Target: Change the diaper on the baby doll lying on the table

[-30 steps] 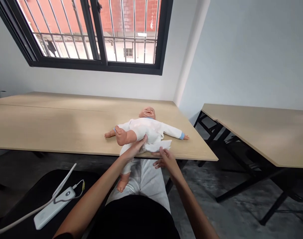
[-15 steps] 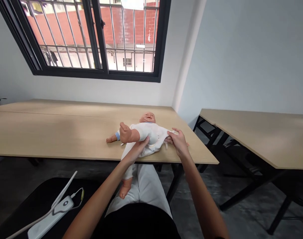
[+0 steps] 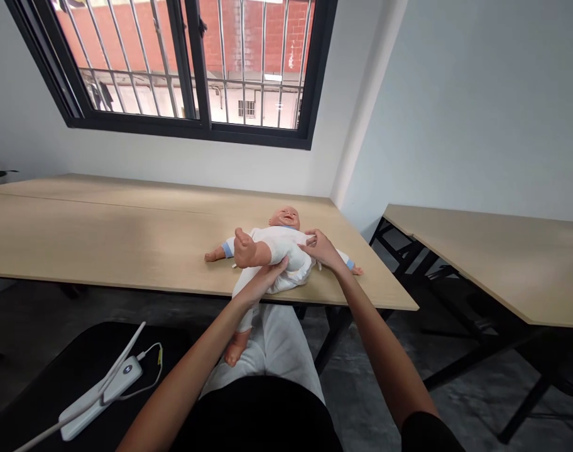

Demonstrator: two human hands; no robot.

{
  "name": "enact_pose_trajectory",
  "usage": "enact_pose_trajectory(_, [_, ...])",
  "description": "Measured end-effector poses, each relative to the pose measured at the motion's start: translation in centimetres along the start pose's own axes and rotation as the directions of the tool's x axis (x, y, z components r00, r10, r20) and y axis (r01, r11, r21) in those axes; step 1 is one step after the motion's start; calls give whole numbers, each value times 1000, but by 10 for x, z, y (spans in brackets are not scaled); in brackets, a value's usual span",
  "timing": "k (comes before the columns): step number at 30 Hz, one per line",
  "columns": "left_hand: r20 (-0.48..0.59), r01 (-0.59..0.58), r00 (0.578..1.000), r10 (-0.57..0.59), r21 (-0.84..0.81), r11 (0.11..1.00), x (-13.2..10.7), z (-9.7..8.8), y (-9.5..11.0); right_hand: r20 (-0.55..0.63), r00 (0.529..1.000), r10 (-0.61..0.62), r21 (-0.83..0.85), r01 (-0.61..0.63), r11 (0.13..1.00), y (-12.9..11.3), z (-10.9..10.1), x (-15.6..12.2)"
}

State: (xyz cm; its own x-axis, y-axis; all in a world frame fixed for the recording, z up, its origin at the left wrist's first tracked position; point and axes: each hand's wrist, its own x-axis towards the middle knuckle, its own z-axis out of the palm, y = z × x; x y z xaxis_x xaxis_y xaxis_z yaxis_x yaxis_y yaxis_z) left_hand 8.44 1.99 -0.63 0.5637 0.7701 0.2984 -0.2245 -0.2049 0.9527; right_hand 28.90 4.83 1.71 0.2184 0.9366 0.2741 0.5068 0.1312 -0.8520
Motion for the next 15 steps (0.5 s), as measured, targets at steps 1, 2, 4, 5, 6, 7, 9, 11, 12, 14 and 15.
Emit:
enact_pose_trajectory(1, [-5,9,1000,-9,-11,1000,0,0,-1,-45,999,-1,-2,1,1000,3,-8,-3])
enact_pose_trajectory(2, [-7,15,1000,-16,-22,1000,0,0,-1,-112,994,-1,3,1,1000,6,-17,-7])
enact_pose_trajectory(4, [-5,20,1000,-20,-43,999,0,-1,-2,-252,968,8,25,-2,1000,15,-32,-19])
enact_pose_trajectory(5, [3,21,1000,-21,-55,998,0,-1,-2,-291,957,19,30,-11,999,22,-37,-27])
enact_pose_trajectory(6, [13,25,1000,-24,-65,998,0,-2,-2,-284,958,34,29,-27,999,29,-39,-36])
enact_pose_trajectory(7, [17,31,999,-29,-74,997,-1,-2,-2,-235,970,56,26,-52,998,36,-39,-44])
enact_pose_trajectory(9, [20,46,999,-45,-81,996,-1,-2,-2,-71,992,108,23,-107,994,50,-31,-57])
enact_pose_trajectory(11, [3,52,999,-51,-83,995,-1,-2,-2,54,991,124,32,-126,991,61,-21,-67])
enact_pose_trajectory(12, [1,53,999,-54,-87,995,-1,-2,-2,94,989,114,45,-118,992,64,-17,-69])
enact_pose_trajectory(14, [12,51,999,-50,-105,993,0,-2,-2,138,987,80,76,-91,993,69,-11,-73])
enact_pose_trajectory(15, [19,45,999,-44,-114,992,0,-2,-3,143,988,65,75,-77,994,70,-10,-75])
